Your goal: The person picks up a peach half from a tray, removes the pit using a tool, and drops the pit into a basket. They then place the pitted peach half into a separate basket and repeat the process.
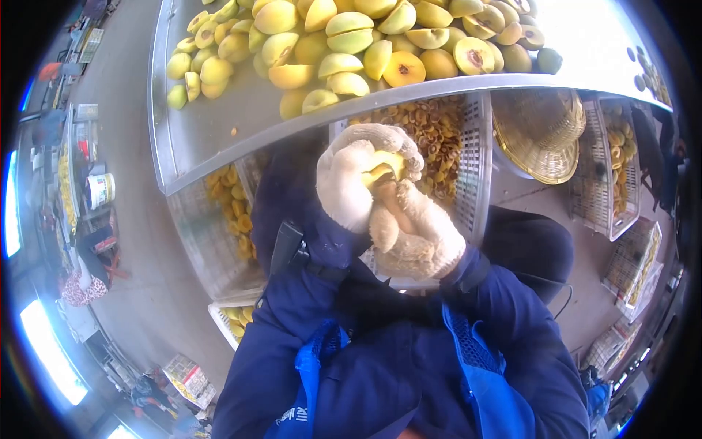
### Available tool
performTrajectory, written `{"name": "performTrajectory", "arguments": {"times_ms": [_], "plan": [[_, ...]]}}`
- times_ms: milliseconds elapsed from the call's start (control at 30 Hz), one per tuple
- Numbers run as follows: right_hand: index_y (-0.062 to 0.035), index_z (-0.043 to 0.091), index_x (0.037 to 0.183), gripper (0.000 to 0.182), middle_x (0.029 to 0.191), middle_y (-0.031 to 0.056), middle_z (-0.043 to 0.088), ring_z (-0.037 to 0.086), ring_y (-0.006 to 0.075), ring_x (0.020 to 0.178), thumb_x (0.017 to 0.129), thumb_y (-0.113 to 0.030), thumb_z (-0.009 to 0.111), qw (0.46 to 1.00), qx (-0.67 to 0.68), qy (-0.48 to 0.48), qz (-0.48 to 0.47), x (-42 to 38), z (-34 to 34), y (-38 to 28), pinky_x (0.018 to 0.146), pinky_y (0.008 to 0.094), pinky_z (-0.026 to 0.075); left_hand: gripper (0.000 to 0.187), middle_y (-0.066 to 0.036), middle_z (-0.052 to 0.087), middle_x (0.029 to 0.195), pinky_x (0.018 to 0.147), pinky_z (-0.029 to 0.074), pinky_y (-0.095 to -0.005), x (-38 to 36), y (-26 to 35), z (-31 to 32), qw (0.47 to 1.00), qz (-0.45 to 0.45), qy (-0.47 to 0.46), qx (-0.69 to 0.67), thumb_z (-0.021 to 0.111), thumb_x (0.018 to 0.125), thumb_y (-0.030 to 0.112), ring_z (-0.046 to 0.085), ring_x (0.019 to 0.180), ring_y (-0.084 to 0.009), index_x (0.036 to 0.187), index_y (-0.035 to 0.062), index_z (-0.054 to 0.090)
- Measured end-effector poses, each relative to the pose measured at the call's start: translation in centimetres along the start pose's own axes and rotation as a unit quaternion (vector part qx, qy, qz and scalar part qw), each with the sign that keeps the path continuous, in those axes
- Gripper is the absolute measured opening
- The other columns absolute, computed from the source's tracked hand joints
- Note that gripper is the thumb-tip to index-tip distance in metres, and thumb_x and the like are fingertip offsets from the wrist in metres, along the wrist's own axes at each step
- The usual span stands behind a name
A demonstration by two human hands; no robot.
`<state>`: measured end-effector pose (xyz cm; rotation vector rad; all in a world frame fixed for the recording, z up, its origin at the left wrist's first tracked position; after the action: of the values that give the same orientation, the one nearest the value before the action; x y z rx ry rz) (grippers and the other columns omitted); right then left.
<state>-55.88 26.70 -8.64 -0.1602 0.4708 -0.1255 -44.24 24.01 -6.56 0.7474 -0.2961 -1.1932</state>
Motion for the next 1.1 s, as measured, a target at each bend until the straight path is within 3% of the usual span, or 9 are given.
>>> {"name": "performTrajectory", "arguments": {"times_ms": [267, 500, 600, 700, 800, 833, 900, 967, 1100], "plan": [[-0.0027, 0.076, 0.094, 0.058, 0.067, 0.0061, 0.067, 0.060, 0.0140, 0.055, 0.113, -0.053, 0.054, 0.893, -0.438, 0.101, -0.026, -0.1, 1.2, -4.3, 0.053, 0.0296, 0.044, 0.029, -0.020, 0.073, 0.098, 0.079, 0.059, -0.0395, 0.0, 0.6, -2.3, 0.989, -0.062, 0.116, 0.060, 0.052, 0.099, 0.017, 0.071, 0.085, -0.0310, 0.106, -0.0048, 0.070], [-0.0053, 0.077, 0.099, 0.043, 0.079, 0.0200, 0.073, 0.072, 0.0370, 0.073, 0.110, -0.044, 0.061, 0.774, -0.603, 0.139, -0.134, 1.0, 1.4, -4.1, 0.069, 0.0485, 0.056, 0.032, -0.021, 0.073, 0.097, 0.074, 0.064, -0.0441, -0.5, 0.7, -3.2, 0.977, -0.083, 0.161, 0.112, 0.054, 0.098, 0.022, 0.074, 0.081, -0.0340, 0.109, -0.0046, 0.068], [-0.0076, 0.073, 0.095, 0.035, 0.077, 0.0184, 0.072, 0.072, 0.0411, 0.073, 0.105, -0.041, 0.066, 0.572, -0.768, 0.161, -0.239, 0.4, 2.3, -4.2, 0.066, 0.0522, 0.056, 0.032, -0.020, 0.073, 0.095, 0.073, 0.064, -0.0433, -0.4, 1.2, -3.4, 0.956, -0.089, 0.171, 0.223, 0.053, 0.099, 0.022, 0.074, 0.079, -0.0328, 0.109, -0.0050, 0.067], [-0.0096, 0.070, 0.093, 0.030, 0.074, 0.0163, 0.070, 0.071, 0.0403, 0.070, 0.101, -0.039, 0.070, 0.496, -0.809, 0.205, -0.239, -0.7, 3.0, -4.7, 0.064, 0.0535, 0.055, 0.022, -0.019, 0.073, 0.093, 0.070, 0.060, -0.0368, -0.2, 1.6, -3.2, 0.965, -0.111, 0.180, 0.154, 0.056, 0.096, 0.010, 0.072, 0.077, -0.0281, 0.106, -0.0051, 0.069], [-0.0096, 0.069, 0.092, 0.030, 0.071, 0.0170, 0.068, 0.070, 0.0410, 0.068, 0.100, -0.039, 0.071, 0.490, -0.808, 0.205, -0.255, -2.1, 3.0, -5.1, 0.062, 0.0525, 0.055, 0.020, -0.019, 0.072, 0.094, 0.072, 0.060, -0.0359, 0.1, 2.1, -3.5, 0.977, -0.107, 0.184, 0.024, 0.058, 0.096, 0.007, 0.072, 0.079, -0.0285, 0.108, -0.0056, 0.068], [-0.0046, 0.071, 0.093, 0.041, 0.067, 0.0156, 0.067, 0.068, 0.0374, 0.059, 0.105, -0.043, 0.066, 0.537, -0.765, 0.173, -0.310, -2.4, 3.2, -5.3, 0.059, 0.0493, 0.054, 0.033, -0.021, 0.073, 0.098, 0.074, 0.064, -0.0444, 0.0, 2.4, -4.4, 0.972, -0.102, 0.207, 0.047, 0.047, 0.105, 0.021, 0.074, 0.084, -0.0350, 0.110, -0.0047, 0.067], [-0.0009, 0.071, 0.093, 0.050, 0.062, 0.0127, 0.064, 0.064, 0.0307, 0.053, 0.108, -0.047, 0.059, 0.768, -0.602, 0.216, -0.038, -1.5, -5.2, -3.6, 0.056, 0.0446, 0.052, 0.038, -0.023, 0.074, 0.100, 0.075, 0.064, -0.0474, -1.9, 7.1, -4.0, 0.946, 0.006, 0.203, 0.252, 0.050, 0.106, 0.027, 0.075, 0.084, -0.0362, 0.111, -0.0061, 0.067], [0.0023, 0.072, 0.093, 0.061, 0.057, 0.0094, 0.059, 0.058, 0.0220, 0.048, 0.112, -0.052, 0.051, 0.849, -0.463, 0.233, 0.103, -2.6, -6.9, -2.0, 0.052, 0.0389, 0.048, 0.035, -0.021, 0.074, 0.101, 0.079, 0.063, -0.0443, -4.6, 13.0, -6.5, 0.930, 0.085, 0.182, 0.309, 0.056, 0.102, 0.025, 0.075, 0.087, -0.0314, 0.107, -0.0072, 0.069], [0.0010, 0.070, 0.091, 0.064, 0.053, 0.0042, 0.052, 0.048, 0.0127, 0.043, 0.114, -0.054, 0.048, 0.892, -0.413, 0.179, 0.046, -2.7, -2.3, -3.4, 0.044, 0.0310, 0.039, 0.026, -0.011, 0.077, 0.112, 0.091, 0.058, -0.0346, -6.0, 20.6, -9.2, 0.584, 0.069, 0.233, 0.774, 0.066, 0.102, 0.011, 0.071, 0.095, -0.0177, 0.121, -0.0046, 0.075]]}}
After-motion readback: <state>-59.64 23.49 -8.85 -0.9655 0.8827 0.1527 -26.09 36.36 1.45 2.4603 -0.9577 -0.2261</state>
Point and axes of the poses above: each hand's wrist, its own x-axis towards the middle knuckle, its own z-axis out of the palm, y = z × x, the point moved 7 cm from there along x, towards the middle knuckle
